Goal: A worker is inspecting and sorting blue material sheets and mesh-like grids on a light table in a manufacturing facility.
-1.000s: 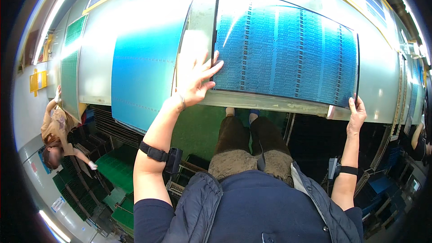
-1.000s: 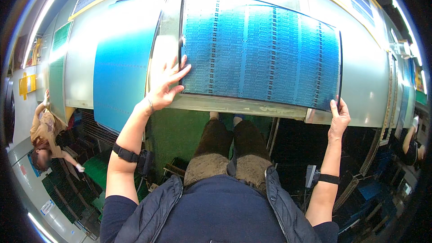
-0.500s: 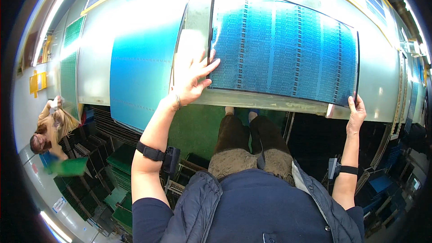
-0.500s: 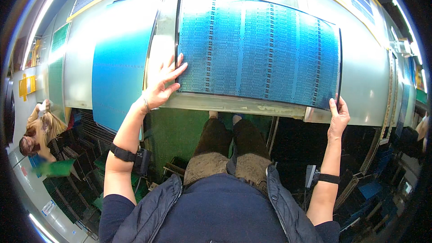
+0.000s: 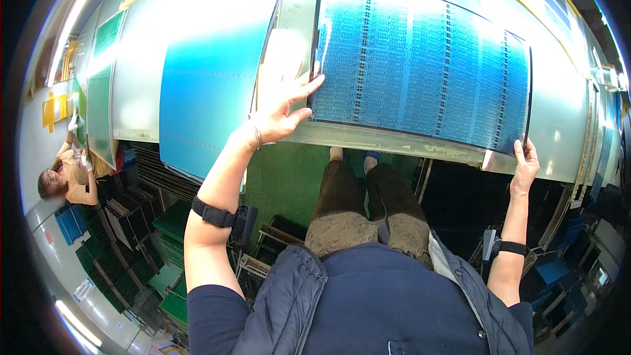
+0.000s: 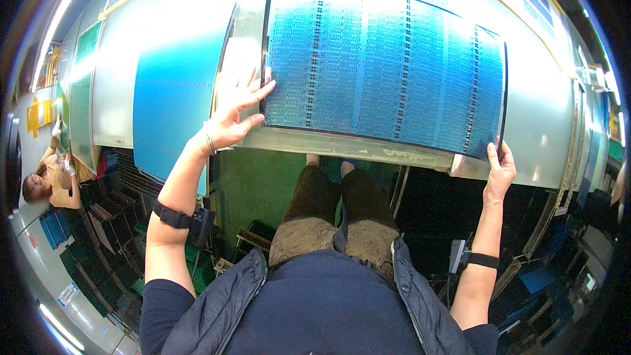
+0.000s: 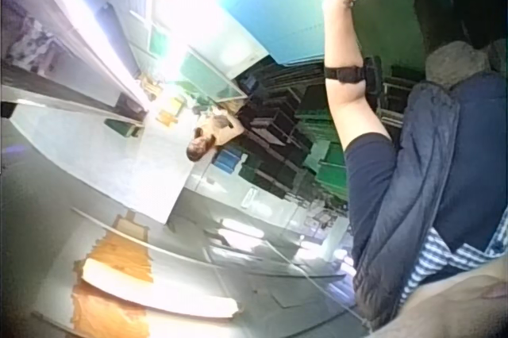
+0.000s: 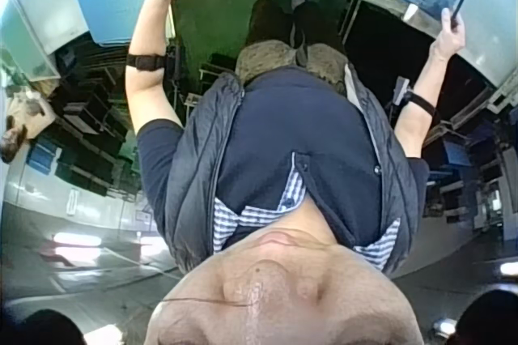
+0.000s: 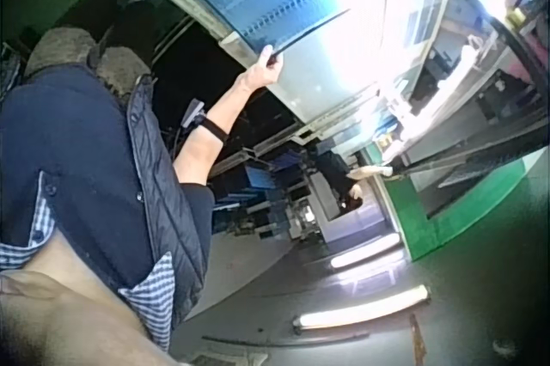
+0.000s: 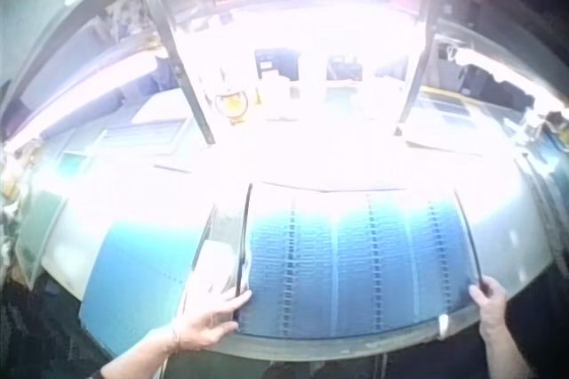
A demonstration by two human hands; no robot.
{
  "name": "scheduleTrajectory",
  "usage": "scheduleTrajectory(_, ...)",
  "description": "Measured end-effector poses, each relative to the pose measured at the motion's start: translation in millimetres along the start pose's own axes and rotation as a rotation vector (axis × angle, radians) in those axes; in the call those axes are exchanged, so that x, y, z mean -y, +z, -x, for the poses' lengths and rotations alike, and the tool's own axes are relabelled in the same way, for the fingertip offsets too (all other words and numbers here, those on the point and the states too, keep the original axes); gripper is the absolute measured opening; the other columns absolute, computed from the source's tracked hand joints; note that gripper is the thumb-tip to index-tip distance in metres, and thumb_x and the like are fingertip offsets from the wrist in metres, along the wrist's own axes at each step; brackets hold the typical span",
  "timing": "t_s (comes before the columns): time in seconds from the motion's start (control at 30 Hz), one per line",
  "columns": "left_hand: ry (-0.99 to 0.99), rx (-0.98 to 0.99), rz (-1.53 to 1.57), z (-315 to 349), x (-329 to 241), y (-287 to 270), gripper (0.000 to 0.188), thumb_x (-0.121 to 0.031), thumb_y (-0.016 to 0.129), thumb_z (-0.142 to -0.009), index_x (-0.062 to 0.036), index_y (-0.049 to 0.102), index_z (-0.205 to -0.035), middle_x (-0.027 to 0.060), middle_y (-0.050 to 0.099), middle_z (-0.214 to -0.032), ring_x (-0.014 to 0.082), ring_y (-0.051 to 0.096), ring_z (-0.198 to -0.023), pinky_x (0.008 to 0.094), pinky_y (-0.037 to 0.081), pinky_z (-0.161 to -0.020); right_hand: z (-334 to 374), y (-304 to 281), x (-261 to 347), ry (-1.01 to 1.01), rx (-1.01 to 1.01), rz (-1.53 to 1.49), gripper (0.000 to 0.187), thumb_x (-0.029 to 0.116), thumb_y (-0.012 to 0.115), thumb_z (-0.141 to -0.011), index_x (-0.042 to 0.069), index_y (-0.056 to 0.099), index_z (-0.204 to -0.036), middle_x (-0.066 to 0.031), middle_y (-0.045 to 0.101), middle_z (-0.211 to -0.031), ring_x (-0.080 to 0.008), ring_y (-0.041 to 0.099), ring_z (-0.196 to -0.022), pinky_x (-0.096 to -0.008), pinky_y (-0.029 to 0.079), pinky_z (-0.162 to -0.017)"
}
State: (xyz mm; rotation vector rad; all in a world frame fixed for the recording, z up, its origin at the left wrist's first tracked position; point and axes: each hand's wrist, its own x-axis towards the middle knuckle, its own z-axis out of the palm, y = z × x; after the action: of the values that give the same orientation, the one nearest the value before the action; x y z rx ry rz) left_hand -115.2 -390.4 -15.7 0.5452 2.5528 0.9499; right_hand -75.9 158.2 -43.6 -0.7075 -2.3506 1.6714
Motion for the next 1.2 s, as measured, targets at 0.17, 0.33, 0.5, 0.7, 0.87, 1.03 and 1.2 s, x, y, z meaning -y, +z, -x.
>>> scheduleTrajectory(0.17, 0.03, -0.029, -0.036, -0.1, 2.0, 2.0, 0.066, -0.007, 0.06, -0.076, -0.0177, 0.04, -0.137, 0.0076, 0.03, -0.146, 0.0283, 0.008, -0.14, 0.0471, -0.004, -0.111, -0.1, -2.1, -0.4, -0.006, 0.007, -0.002, 0.029, 0.005, 0.065, -0.084, 0.0, 0.06, -0.112, 0.0009, 0.06, -0.095, -0.0063, 0.054, -0.084, -0.0194, 0.044, -0.078)
scheduleTrajectory(0.33, -0.026, -0.001, -0.071, 0.3, 2.5, 4.8, 0.068, -0.006, 0.061, -0.074, -0.0189, 0.04, -0.137, 0.0071, 0.029, -0.147, 0.0276, 0.009, -0.14, 0.0481, -0.005, -0.111, -0.4, 0.0, -2.1, -0.006, 0.0, -0.014, 0.03, 0.004, 0.065, -0.083, 0.001, 0.06, -0.113, 0.0015, 0.059, -0.093, -0.0054, 0.053, -0.083, -0.0189, 0.044, -0.077)
scheduleTrajectory(0.5, -0.022, -0.029, -0.013, 1.8, 1.6, 5.8, 0.069, -0.006, 0.063, -0.074, -0.0192, 0.039, -0.138, 0.0059, 0.029, -0.147, 0.0274, 0.01, -0.14, 0.0484, -0.005, -0.111, 0.9, -0.9, -2.1, -0.007, -0.004, -0.007, 0.03, 0.004, 0.065, -0.083, 0.001, 0.061, -0.112, 0.0014, 0.06, -0.094, -0.0058, 0.053, -0.083, -0.0194, 0.044, -0.079)
scheduleTrajectory(0.7, 0.019, -0.005, -0.139, -8.3, -3.8, -0.5, 0.072, -0.004, 0.061, -0.072, -0.0178, 0.037, -0.139, 0.0045, 0.023, -0.149, 0.029, 0.01, -0.14, 0.0483, -0.003, -0.111, -9.3, -22.9, 26.7, 0.081, 0.19, -0.133, 0.045, 0.003, 0.065, -0.079, 0.0, 0.05, -0.121, -0.0101, 0.058, -0.112, -0.018, 0.055, -0.102, -0.0305, 0.044, -0.088)
scheduleTrajectory(0.87, -0.06, 0.038, -0.1, -0.1, -2.3, -1.1, 0.074, -0.002, 0.06, -0.067, -0.0093, 0.038, -0.137, 0.0122, 0.023, -0.148, 0.031, 0.009, -0.14, 0.0475, 0.0, -0.111, -56.8, 3.7, 90.1, 0.227, 0.589, -0.403, 0.064, 0.015, 0.063, -0.081, 0.003, 0.031, -0.135, -0.0211, 0.046, -0.127, -0.0281, 0.052, -0.112, -0.0366, 0.045, -0.09)
scheduleTrajectory(1.03, -0.038, 0.018, -0.13, -4.0, -11.7, -1.5, 0.074, 0.0, 0.064, -0.065, -0.0086, 0.041, -0.135, 0.0144, 0.027, -0.146, 0.0349, 0.012, -0.139, 0.0486, 0.002, -0.111, -135.2, 51.7, 104.1, 0.251, 0.519, 0.414, 0.048, 0.022, 0.057, -0.087, 0.004, 0.045, -0.129, -0.0173, 0.054, -0.12, -0.027, 0.056, -0.107, -0.0362, 0.045, -0.089)
scheduleTrajectory(1.2, -0.038, 0.024, -0.093, -5.7, -18.7, -0.1, 0.074, 0.001, 0.062, -0.066, -0.0082, 0.04, -0.136, 0.0146, 0.025, -0.147, 0.035, 0.01, -0.139, 0.05, 0.002, -0.111, -174.6, 73.0, 56.2, -0.502, 0.114, 0.982, 0.045, 0.026, 0.05, -0.088, 0.01, 0.046, -0.13, -0.0168, 0.058, -0.116, -0.0343, 0.057, -0.103, -0.0417, 0.045, -0.089)
